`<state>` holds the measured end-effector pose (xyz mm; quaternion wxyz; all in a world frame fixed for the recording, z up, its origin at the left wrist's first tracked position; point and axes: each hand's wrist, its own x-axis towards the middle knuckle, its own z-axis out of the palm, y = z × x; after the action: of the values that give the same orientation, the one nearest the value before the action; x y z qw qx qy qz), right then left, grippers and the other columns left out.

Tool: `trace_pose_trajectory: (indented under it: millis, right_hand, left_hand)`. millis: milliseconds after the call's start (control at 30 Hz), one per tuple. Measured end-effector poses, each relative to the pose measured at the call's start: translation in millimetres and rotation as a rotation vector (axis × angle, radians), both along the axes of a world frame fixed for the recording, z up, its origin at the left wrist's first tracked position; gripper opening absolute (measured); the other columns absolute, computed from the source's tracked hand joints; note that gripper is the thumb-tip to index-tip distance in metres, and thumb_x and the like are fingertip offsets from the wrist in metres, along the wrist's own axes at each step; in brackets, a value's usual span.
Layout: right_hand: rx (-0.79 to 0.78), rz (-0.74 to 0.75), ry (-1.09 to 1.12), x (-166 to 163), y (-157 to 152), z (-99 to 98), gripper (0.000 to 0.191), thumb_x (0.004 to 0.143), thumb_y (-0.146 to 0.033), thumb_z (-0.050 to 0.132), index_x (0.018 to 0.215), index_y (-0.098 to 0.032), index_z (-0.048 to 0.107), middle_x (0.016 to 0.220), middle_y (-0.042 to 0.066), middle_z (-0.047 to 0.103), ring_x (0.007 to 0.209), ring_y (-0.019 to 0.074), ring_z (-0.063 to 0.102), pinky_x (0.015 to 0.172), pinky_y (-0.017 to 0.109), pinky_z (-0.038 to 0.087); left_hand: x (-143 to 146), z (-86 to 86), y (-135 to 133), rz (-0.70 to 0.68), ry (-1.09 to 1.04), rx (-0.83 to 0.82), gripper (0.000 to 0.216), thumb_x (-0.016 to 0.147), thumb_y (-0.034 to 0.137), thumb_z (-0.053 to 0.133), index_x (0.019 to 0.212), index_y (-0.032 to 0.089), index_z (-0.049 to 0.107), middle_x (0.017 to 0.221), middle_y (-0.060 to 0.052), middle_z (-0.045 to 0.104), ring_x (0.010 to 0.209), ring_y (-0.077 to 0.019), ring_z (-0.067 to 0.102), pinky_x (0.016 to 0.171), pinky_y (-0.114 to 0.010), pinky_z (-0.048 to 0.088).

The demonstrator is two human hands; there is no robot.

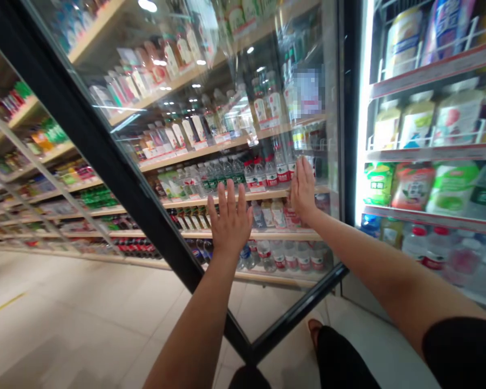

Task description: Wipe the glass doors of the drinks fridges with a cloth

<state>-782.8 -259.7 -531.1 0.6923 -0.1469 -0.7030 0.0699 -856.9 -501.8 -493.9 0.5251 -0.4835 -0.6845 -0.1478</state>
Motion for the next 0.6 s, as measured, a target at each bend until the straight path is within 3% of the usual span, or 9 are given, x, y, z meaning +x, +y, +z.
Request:
trace_pose_trajectory:
  millis: [67, 133, 200, 333, 400, 467, 600]
  right_hand:
    - [-0.02, -0.01, 0.017, -3.1, 0.9, 25.7, 0.058, 0.105, -0.032, 0.023, 0.162, -0.021, 0.017, 0.167, 0.01, 0.024, 0.155, 0.024, 0.019, 0.125, 0.055, 0.022]
    - [0.021, 0.011, -0.04, -3.9, -9.1, 37.6, 0.059, 0.105, -0.031, 0.024, 0.162, -0.022, 0.014, 0.168, 0.007, 0.021, 0.156, 0.0233, 0.016, 0.126, 0.054, 0.022]
    - [0.125, 0.046, -0.142, -1.7, -27.7, 27.4, 0.06, 0.104, -0.028, 0.026, 0.163, -0.023, 0.014, 0.168, 0.007, 0.023, 0.156, 0.0224, 0.015, 0.126, 0.054, 0.021]
    - [0.499, 0.133, -0.392, 6.8, -60.5, -20.1, 0.06, 0.1, -0.022, 0.036, 0.16, -0.023, 0.028, 0.16, 0.008, 0.041, 0.155, 0.0215, 0.022, 0.127, 0.05, 0.016]
    - [0.611, 0.155, -0.479, 9.1, -62.6, -24.4, 0.058, 0.099, -0.021, 0.038, 0.157, -0.023, 0.035, 0.157, 0.007, 0.046, 0.153, 0.0208, 0.027, 0.128, 0.048, 0.014]
    - [0.587, 0.143, -0.478, 8.9, -55.3, -8.2, 0.055, 0.1, -0.021, 0.037, 0.155, -0.023, 0.038, 0.158, 0.006, 0.045, 0.153, 0.0199, 0.028, 0.128, 0.047, 0.015]
    - [0.324, 0.099, -0.261, 3.1, -32.5, 30.0, 0.055, 0.104, -0.024, 0.029, 0.159, -0.025, 0.029, 0.164, 0.004, 0.035, 0.155, 0.0192, 0.022, 0.127, 0.049, 0.018]
  left_hand:
    - [-0.8, -0.6, 0.1, 0.009, 0.011, -0.001, 0.074, 0.098, 0.03, 0.054, 0.161, 0.017, 0.016, 0.165, -0.017, 0.016, 0.154, -0.0327, 0.002, 0.124, -0.066, 0.009]
    - [-1.6, -1.2, 0.0, 0.022, 0.031, -0.004, 0.074, 0.099, 0.031, 0.053, 0.161, 0.016, 0.015, 0.165, -0.017, 0.015, 0.154, -0.032, 0.0, 0.124, -0.065, 0.009]
    - [-1.8, -1.6, -0.2, 0.03, 0.049, -0.002, 0.074, 0.1, 0.032, 0.052, 0.161, 0.015, 0.014, 0.165, -0.017, 0.014, 0.154, -0.0313, -0.001, 0.124, -0.064, 0.008]
    - [-0.8, -1.4, -0.5, 0.035, 0.062, 0.002, 0.074, 0.1, 0.033, 0.052, 0.161, 0.015, 0.014, 0.165, -0.018, 0.013, 0.155, -0.0311, -0.001, 0.125, -0.063, 0.009]
    - [-0.1, -1.0, -0.3, 0.037, 0.061, 0.0, 0.073, 0.1, 0.033, 0.052, 0.161, 0.015, 0.015, 0.165, -0.018, 0.012, 0.155, -0.0315, 0.0, 0.125, -0.063, 0.01]
    - [0.0, -0.6, 0.0, 0.039, 0.058, -0.002, 0.072, 0.1, 0.032, 0.052, 0.161, 0.015, 0.016, 0.165, -0.019, 0.012, 0.154, -0.032, 0.001, 0.124, -0.064, 0.01]
    - [-2.1, -0.5, 0.4, 0.027, 0.057, 0.006, 0.075, 0.1, 0.032, 0.053, 0.161, 0.016, 0.014, 0.164, -0.019, 0.015, 0.154, -0.0326, 0.003, 0.124, -0.065, 0.011]
